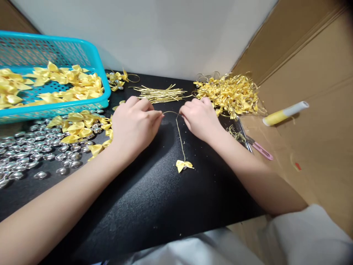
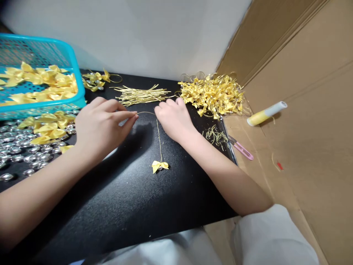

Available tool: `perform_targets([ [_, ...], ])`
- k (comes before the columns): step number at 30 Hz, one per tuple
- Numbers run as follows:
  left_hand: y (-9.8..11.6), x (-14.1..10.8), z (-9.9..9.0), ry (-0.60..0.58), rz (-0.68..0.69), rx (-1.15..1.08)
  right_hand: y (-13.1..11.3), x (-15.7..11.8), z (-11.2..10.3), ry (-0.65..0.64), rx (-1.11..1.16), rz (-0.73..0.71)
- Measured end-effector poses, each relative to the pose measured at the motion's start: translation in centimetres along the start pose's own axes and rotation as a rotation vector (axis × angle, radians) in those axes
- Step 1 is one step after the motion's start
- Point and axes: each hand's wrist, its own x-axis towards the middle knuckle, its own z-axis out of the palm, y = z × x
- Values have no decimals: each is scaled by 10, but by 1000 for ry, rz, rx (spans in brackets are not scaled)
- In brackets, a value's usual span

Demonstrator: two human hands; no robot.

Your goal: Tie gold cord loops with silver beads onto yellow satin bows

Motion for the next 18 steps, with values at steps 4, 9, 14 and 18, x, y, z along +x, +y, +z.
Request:
perform_targets([
  [4,12,-4,0,16,52,-11,2,-25,-4,-14,121,53],
  [9,19,-9,2,10,80,22,-4,-44,-12,-91,369,63],
  [14,22,-11,4,-45,35,-103,-8,-51,-6,-118,400,135],
  [18,25,-12,3,-71,-4,-323,-9,-55,-2,-211,343,136],
])
